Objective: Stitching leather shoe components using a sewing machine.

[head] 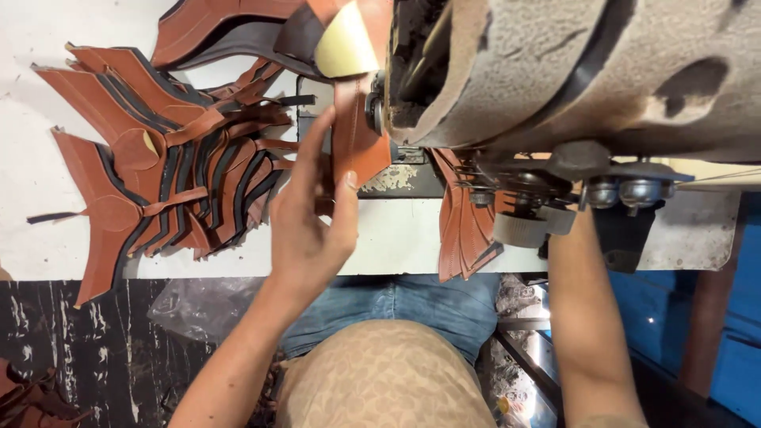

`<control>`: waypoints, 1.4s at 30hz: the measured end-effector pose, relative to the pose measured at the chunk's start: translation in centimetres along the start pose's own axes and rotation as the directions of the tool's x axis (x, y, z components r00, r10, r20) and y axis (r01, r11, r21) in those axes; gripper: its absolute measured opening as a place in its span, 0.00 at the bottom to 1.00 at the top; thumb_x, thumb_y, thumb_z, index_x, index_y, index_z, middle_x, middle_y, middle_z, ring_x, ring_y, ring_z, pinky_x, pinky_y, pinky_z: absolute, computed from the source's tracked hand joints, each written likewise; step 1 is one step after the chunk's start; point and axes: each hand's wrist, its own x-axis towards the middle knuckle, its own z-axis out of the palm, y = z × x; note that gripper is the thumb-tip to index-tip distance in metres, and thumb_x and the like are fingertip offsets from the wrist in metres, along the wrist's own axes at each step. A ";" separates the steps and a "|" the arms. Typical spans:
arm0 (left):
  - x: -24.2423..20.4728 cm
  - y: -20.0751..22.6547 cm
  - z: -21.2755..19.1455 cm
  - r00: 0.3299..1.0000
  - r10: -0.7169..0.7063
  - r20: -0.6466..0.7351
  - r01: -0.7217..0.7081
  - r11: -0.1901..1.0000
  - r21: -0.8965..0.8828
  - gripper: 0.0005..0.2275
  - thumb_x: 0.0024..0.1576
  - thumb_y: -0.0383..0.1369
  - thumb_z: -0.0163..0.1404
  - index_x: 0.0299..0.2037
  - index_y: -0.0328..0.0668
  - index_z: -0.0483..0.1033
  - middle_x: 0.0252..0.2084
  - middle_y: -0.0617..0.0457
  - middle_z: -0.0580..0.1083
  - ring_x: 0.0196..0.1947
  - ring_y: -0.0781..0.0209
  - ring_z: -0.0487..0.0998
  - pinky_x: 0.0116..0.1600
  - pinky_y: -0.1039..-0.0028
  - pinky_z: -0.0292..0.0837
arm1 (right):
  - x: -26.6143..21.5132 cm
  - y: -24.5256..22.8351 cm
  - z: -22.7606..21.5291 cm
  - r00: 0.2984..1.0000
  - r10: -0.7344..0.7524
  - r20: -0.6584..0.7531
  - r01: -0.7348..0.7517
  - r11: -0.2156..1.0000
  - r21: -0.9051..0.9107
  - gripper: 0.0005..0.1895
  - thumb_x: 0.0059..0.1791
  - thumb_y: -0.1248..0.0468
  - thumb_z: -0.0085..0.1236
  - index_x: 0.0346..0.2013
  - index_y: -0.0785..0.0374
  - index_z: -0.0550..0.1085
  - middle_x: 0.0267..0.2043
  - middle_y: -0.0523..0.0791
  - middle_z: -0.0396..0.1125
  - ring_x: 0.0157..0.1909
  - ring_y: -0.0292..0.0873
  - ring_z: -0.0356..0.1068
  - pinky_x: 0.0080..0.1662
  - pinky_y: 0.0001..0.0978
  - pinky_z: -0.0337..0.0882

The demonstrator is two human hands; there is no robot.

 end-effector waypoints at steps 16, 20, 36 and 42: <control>-4.2 1.3 3.1 0.997 -0.015 -0.075 0.000 0.978 -0.208 0.25 0.67 0.23 0.46 0.74 0.39 0.52 0.55 0.47 0.73 0.50 0.62 0.77 0.53 0.73 0.74 | -4.1 -6.9 3.3 0.996 -0.026 0.085 0.027 1.000 -0.001 0.24 0.51 0.66 0.66 0.59 0.70 0.72 0.52 0.47 0.72 0.43 0.38 0.72 0.45 0.26 0.75; -3.3 1.2 2.6 0.987 -0.026 -0.160 0.002 0.990 -0.143 0.21 0.67 0.22 0.46 0.70 0.38 0.62 0.69 0.43 0.71 0.64 0.53 0.78 0.65 0.69 0.74 | -1.8 -7.7 5.0 0.920 0.344 0.186 -0.391 0.773 0.500 0.16 0.53 0.71 0.61 0.56 0.67 0.75 0.43 0.43 0.71 0.40 0.32 0.67 0.45 0.22 0.69; -0.5 1.3 2.1 0.987 -0.041 -0.153 0.039 0.999 -0.016 0.08 0.63 0.25 0.54 0.51 0.36 0.73 0.46 0.46 0.77 0.43 0.57 0.82 0.48 0.71 0.76 | 0.2 -7.4 4.4 0.919 0.243 0.309 -0.367 0.812 0.454 0.12 0.55 0.73 0.59 0.53 0.70 0.77 0.52 0.48 0.75 0.53 0.36 0.74 0.59 0.27 0.74; -3.3 0.5 1.4 0.998 -0.052 -0.047 0.063 0.959 0.277 0.10 0.54 0.30 0.63 0.34 0.41 0.71 0.38 0.47 0.71 0.33 0.53 0.75 0.40 0.65 0.69 | 0.4 -7.6 4.2 0.897 0.305 0.320 -0.436 0.733 0.522 0.11 0.55 0.73 0.58 0.52 0.70 0.77 0.52 0.48 0.75 0.52 0.36 0.75 0.57 0.26 0.76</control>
